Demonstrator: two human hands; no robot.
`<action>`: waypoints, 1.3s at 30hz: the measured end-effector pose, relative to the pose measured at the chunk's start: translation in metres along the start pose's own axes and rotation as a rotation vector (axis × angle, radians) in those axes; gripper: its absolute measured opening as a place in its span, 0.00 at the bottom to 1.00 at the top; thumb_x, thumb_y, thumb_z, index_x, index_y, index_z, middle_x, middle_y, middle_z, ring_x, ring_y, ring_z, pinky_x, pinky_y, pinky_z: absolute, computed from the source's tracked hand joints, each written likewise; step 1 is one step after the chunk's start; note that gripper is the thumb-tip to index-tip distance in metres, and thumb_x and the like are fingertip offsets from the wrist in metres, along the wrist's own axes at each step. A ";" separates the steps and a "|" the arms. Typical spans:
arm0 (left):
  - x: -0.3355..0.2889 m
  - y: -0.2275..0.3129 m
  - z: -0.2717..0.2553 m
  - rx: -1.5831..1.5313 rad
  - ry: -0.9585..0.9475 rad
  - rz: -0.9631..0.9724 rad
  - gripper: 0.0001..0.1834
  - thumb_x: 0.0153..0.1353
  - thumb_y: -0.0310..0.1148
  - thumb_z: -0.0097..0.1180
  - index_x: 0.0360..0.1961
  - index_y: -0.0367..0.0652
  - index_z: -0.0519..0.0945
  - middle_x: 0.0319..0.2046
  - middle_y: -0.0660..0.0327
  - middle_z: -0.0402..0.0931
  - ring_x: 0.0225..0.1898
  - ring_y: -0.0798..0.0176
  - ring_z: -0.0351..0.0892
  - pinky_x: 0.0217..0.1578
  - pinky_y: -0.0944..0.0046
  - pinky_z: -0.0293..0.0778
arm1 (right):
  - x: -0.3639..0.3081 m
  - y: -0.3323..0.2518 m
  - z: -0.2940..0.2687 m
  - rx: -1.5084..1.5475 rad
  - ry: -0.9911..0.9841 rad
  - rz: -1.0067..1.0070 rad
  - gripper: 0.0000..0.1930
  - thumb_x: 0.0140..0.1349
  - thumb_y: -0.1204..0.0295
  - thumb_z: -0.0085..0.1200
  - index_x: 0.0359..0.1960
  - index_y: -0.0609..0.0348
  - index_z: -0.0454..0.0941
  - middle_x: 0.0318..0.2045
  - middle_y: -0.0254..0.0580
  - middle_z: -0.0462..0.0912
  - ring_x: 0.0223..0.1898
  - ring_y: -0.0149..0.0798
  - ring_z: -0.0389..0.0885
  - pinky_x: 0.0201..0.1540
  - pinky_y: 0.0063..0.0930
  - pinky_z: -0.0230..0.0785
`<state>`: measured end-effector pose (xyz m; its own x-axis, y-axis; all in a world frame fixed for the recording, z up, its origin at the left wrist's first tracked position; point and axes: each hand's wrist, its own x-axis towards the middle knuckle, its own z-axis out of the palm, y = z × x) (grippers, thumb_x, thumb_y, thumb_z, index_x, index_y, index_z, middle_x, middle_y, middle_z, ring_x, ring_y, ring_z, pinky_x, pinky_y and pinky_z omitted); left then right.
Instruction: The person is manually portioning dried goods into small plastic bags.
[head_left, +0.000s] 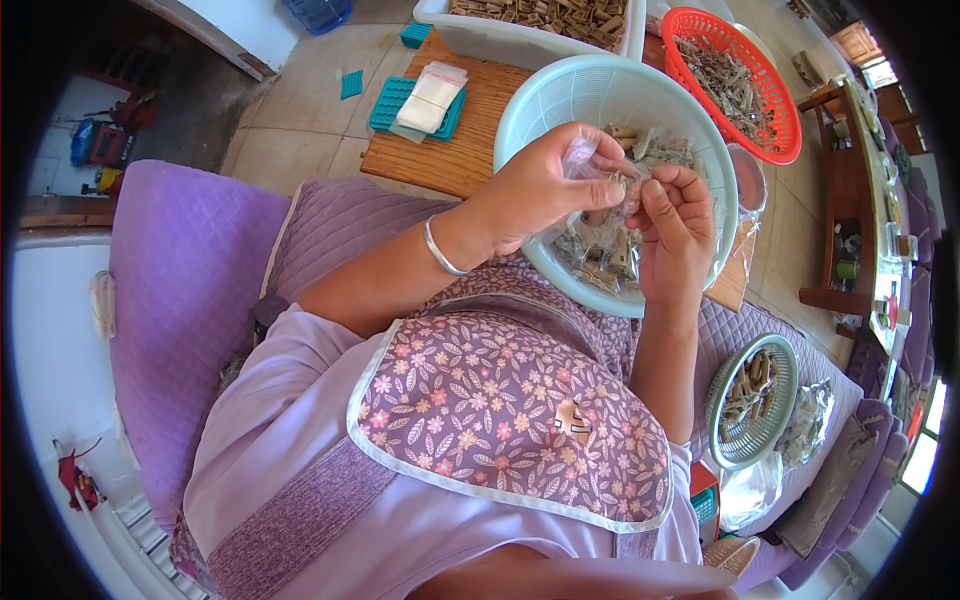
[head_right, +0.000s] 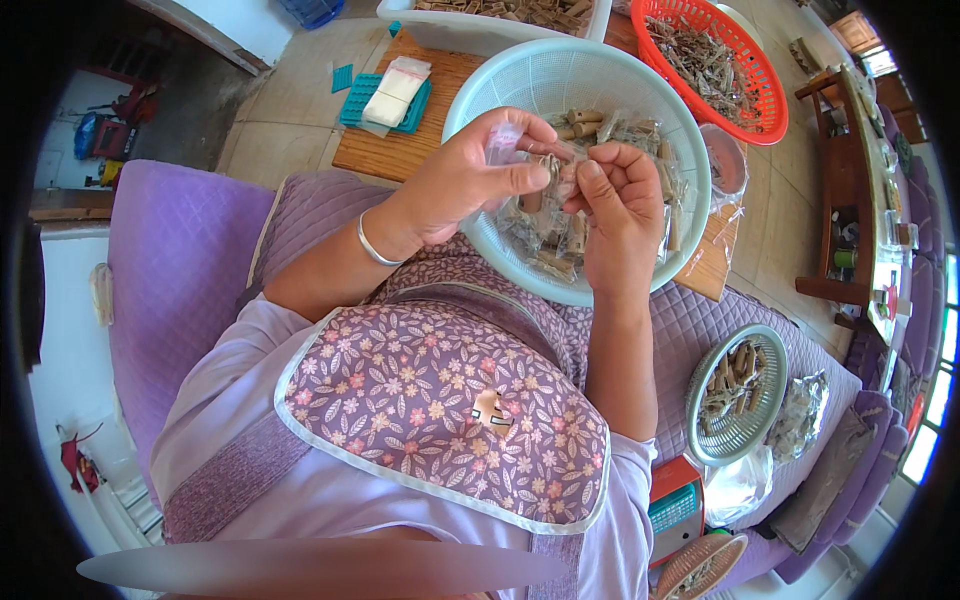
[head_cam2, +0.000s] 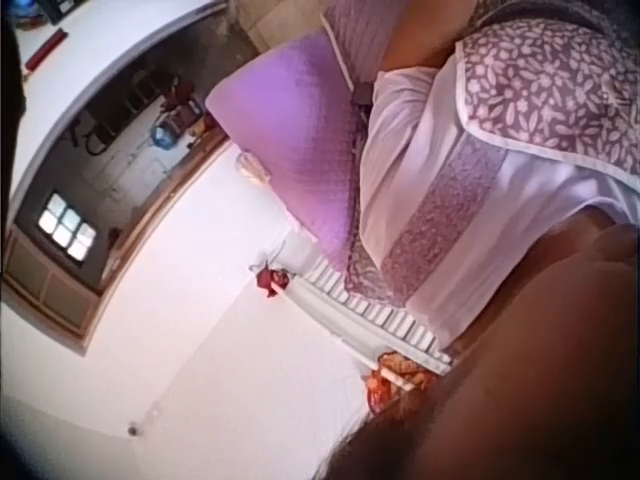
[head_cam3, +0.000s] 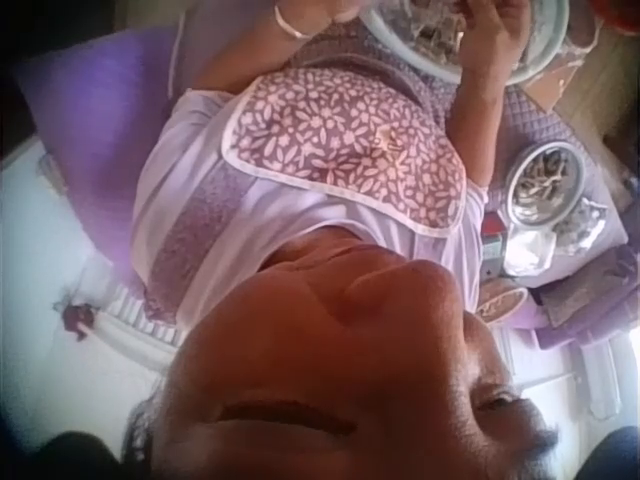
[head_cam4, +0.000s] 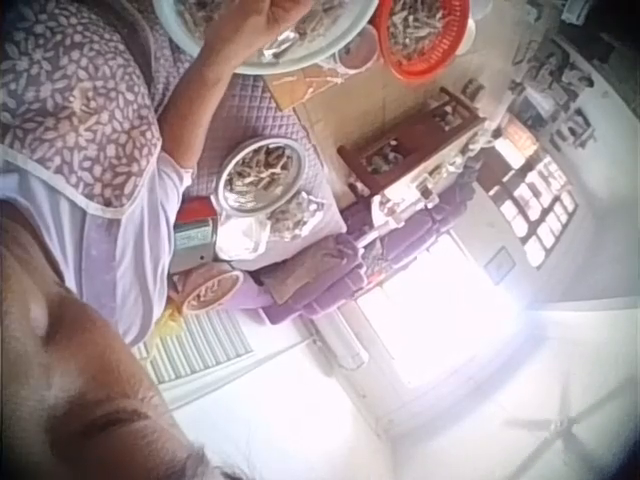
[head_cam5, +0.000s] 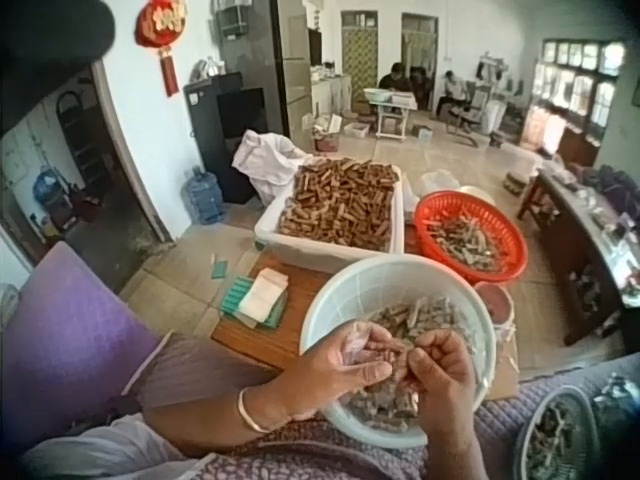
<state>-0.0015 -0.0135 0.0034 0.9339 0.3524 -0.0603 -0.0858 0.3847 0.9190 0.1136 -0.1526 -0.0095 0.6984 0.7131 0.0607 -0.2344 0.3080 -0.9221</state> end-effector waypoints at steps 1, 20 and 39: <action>0.000 -0.005 -0.002 0.017 -0.036 0.048 0.21 0.57 0.23 0.62 0.51 0.39 0.71 0.47 0.57 0.76 0.44 0.69 0.75 0.42 0.69 0.76 | 0.001 0.001 -0.002 0.009 -0.006 -0.001 0.08 0.66 0.76 0.52 0.45 0.62 0.71 0.32 0.36 0.80 0.30 0.25 0.76 0.32 0.18 0.69; -0.004 -0.008 -0.011 0.234 -0.093 0.257 0.37 0.53 0.25 0.67 0.64 0.41 0.65 0.56 0.59 0.70 0.55 0.66 0.73 0.50 0.68 0.74 | 0.002 -0.027 0.018 -0.964 0.099 -0.669 0.05 0.56 0.81 0.58 0.35 0.62 0.79 0.34 0.39 0.80 0.34 0.36 0.78 0.35 0.27 0.71; -0.019 -0.013 -0.004 0.046 -0.136 -0.004 0.43 0.51 0.24 0.69 0.67 0.41 0.60 0.53 0.51 0.74 0.42 0.72 0.76 0.44 0.70 0.76 | -0.008 -0.047 -0.002 -0.329 0.365 -0.288 0.05 0.58 0.86 0.48 0.29 0.64 0.74 0.40 0.45 0.80 0.30 0.31 0.77 0.26 0.20 0.70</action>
<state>-0.0192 -0.0222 -0.0090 0.9730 0.2305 -0.0139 -0.0685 0.3454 0.9359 0.1208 -0.1743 0.0327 0.9050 0.3474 0.2455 0.1826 0.2040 -0.9618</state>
